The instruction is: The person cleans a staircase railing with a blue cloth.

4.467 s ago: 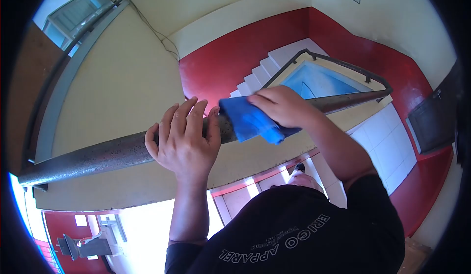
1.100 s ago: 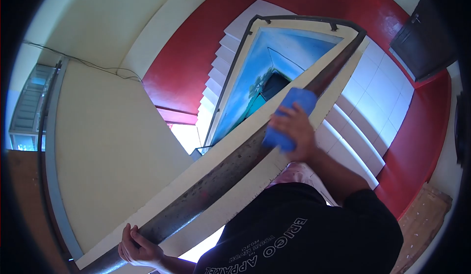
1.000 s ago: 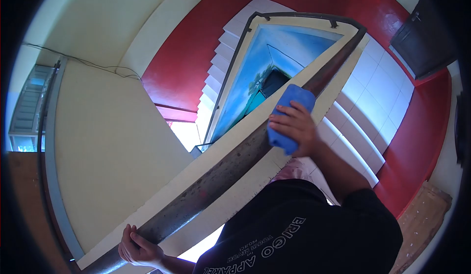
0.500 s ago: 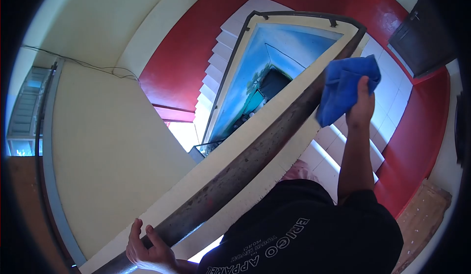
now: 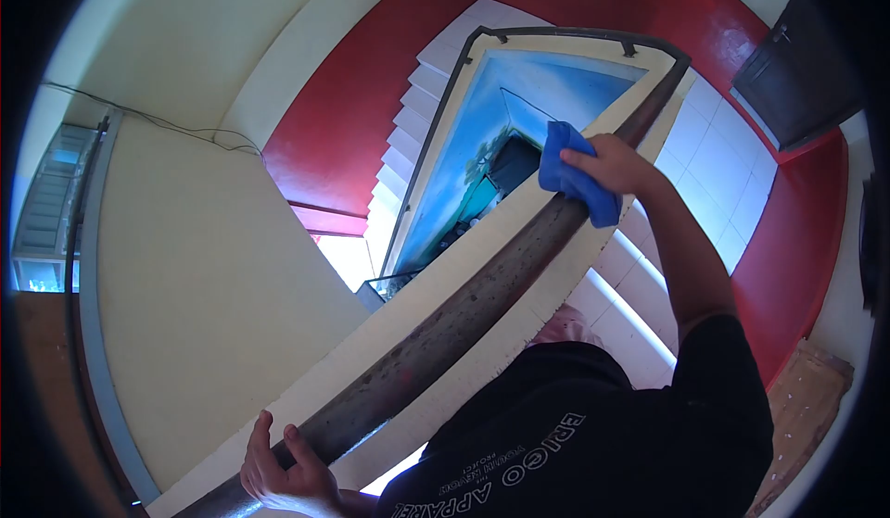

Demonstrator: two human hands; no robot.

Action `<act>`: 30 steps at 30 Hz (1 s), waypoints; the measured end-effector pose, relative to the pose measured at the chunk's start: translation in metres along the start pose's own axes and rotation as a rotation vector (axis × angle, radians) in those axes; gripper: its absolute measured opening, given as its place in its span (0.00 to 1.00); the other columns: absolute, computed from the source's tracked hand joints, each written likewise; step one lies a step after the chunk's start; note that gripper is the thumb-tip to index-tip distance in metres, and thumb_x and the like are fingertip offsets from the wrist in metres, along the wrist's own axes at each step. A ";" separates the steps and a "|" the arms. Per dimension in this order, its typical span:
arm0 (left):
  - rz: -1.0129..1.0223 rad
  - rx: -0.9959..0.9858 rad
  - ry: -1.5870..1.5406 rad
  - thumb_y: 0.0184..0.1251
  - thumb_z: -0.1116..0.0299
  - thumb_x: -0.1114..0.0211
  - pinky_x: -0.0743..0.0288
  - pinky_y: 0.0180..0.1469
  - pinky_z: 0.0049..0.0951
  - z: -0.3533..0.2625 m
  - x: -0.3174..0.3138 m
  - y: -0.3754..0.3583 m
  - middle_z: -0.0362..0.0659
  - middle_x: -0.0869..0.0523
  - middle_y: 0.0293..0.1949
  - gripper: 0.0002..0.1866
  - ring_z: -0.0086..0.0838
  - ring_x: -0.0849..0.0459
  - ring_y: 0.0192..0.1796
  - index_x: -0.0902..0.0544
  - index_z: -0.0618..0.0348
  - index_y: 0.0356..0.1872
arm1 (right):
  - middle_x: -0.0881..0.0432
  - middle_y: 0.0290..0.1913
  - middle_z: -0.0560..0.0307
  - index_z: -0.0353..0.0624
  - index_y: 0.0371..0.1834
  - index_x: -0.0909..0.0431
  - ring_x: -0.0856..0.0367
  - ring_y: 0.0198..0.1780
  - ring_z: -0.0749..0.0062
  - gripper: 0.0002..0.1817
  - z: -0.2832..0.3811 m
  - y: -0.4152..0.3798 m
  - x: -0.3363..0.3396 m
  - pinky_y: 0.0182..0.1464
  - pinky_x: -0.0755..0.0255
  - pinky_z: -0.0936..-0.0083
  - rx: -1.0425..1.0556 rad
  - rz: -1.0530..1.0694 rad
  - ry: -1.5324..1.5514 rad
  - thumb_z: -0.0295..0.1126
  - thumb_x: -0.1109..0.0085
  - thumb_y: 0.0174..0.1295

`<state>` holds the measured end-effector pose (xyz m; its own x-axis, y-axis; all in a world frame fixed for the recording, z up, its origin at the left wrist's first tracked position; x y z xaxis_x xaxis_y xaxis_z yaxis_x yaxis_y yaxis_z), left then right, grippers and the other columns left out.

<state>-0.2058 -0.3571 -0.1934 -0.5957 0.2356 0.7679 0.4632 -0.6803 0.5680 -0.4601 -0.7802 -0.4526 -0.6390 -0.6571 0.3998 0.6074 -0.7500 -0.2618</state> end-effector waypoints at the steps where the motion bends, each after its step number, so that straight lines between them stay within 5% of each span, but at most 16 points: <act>1: -0.005 -0.007 0.003 0.67 0.59 0.33 0.26 0.50 0.37 0.002 0.000 -0.001 0.36 0.07 0.42 0.13 0.31 0.12 0.40 0.11 0.51 0.48 | 0.13 0.34 0.41 0.30 0.45 0.16 0.12 0.34 0.57 0.30 -0.002 0.005 0.003 0.42 0.21 0.62 -0.075 -0.009 -0.049 0.55 0.41 0.68; 4: -0.023 0.003 0.003 0.67 0.59 0.33 0.27 0.51 0.37 0.002 -0.001 -0.002 0.36 0.07 0.43 0.14 0.31 0.12 0.40 0.11 0.51 0.48 | 0.12 0.40 0.43 0.38 0.49 0.15 0.12 0.41 0.52 0.25 0.052 -0.022 -0.029 0.49 0.22 0.63 -0.021 0.117 -0.122 0.51 0.39 0.66; 6: -0.022 0.005 -0.005 0.67 0.58 0.33 0.27 0.51 0.37 0.002 0.000 0.000 0.36 0.07 0.43 0.14 0.32 0.12 0.40 0.11 0.51 0.48 | 0.13 0.47 0.46 0.42 0.52 0.16 0.15 0.49 0.51 0.22 0.074 -0.052 -0.074 0.57 0.26 0.61 0.343 -0.016 -0.377 0.45 0.36 0.61; 11: -0.021 0.034 -0.043 0.68 0.58 0.34 0.27 0.52 0.38 0.005 0.000 -0.002 0.37 0.08 0.44 0.15 0.32 0.12 0.41 0.11 0.52 0.49 | 0.15 0.57 0.50 0.49 0.53 0.17 0.19 0.63 0.54 0.21 0.097 -0.127 -0.119 0.72 0.39 0.49 0.868 -0.364 -0.214 0.38 0.32 0.55; 12: -0.020 0.020 -0.030 0.68 0.58 0.34 0.27 0.52 0.38 0.007 -0.001 -0.003 0.37 0.08 0.45 0.15 0.32 0.12 0.41 0.11 0.52 0.49 | 0.18 0.63 0.50 0.48 0.57 0.18 0.24 0.69 0.51 0.27 0.078 -0.124 -0.118 0.74 0.42 0.44 1.008 -0.299 -0.238 0.38 0.29 0.51; 15: -0.010 0.034 -0.032 0.68 0.58 0.34 0.27 0.53 0.38 0.002 0.000 -0.003 0.37 0.08 0.44 0.15 0.32 0.13 0.41 0.11 0.52 0.49 | 0.20 0.65 0.49 0.47 0.61 0.20 0.26 0.71 0.49 0.29 0.013 -0.107 -0.094 0.73 0.40 0.42 1.106 -0.460 -0.471 0.38 0.29 0.53; 17: -0.016 0.006 -0.003 0.67 0.58 0.33 0.28 0.53 0.37 -0.001 0.000 -0.003 0.36 0.08 0.44 0.15 0.31 0.13 0.41 0.11 0.52 0.49 | 0.20 0.65 0.48 0.45 0.63 0.22 0.25 0.70 0.44 0.27 -0.020 -0.099 -0.078 0.73 0.37 0.45 0.923 -0.627 -0.499 0.31 0.33 0.57; 20: -0.012 0.023 0.029 0.67 0.58 0.33 0.28 0.54 0.37 -0.002 0.002 -0.001 0.36 0.08 0.43 0.15 0.31 0.13 0.42 0.11 0.51 0.50 | 0.20 0.65 0.46 0.42 0.64 0.23 0.25 0.69 0.40 0.26 -0.063 -0.086 -0.061 0.73 0.37 0.51 0.605 -0.880 -0.263 0.25 0.37 0.60; 23: 0.010 0.069 0.014 0.66 0.58 0.32 0.28 0.54 0.36 -0.005 0.003 -0.001 0.36 0.08 0.43 0.15 0.31 0.12 0.42 0.11 0.51 0.50 | 0.20 0.65 0.45 0.38 0.65 0.25 0.26 0.69 0.40 0.29 -0.090 -0.075 -0.076 0.74 0.36 0.56 0.149 -0.919 0.561 0.21 0.38 0.57; 24: 0.016 0.079 0.007 0.66 0.58 0.32 0.28 0.54 0.36 -0.005 0.002 0.000 0.36 0.08 0.43 0.15 0.31 0.12 0.43 0.11 0.51 0.50 | 0.19 0.64 0.46 0.37 0.63 0.23 0.24 0.68 0.44 0.28 -0.076 -0.077 -0.080 0.72 0.35 0.60 0.194 -0.928 0.512 0.23 0.36 0.55; 27: 0.010 0.049 -0.010 0.67 0.58 0.33 0.28 0.55 0.36 -0.001 0.000 0.000 0.37 0.08 0.43 0.15 0.32 0.12 0.44 0.11 0.52 0.49 | 0.18 0.61 0.49 0.38 0.60 0.20 0.19 0.63 0.50 0.26 0.034 -0.108 -0.081 0.69 0.30 0.62 0.791 -0.577 -0.375 0.24 0.34 0.53; 30: 0.021 0.026 -0.009 0.67 0.57 0.34 0.28 0.55 0.37 0.001 0.000 0.000 0.38 0.08 0.44 0.16 0.33 0.12 0.44 0.11 0.53 0.49 | 0.15 0.57 0.51 0.40 0.56 0.18 0.17 0.59 0.50 0.24 0.008 -0.082 -0.042 0.66 0.26 0.61 0.945 -0.516 -0.459 0.24 0.35 0.52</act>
<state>-0.2053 -0.3564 -0.1936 -0.5800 0.2273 0.7823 0.4923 -0.6673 0.5589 -0.4798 -0.6902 -0.4412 -0.7996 -0.0574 0.5978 0.5582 -0.4382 0.7046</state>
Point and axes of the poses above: each hand's wrist, its own y-axis towards the middle knuckle, its own x-axis out of the back of the hand, z = x × y, the point moved 5 cm from there along y, towards the middle knuckle
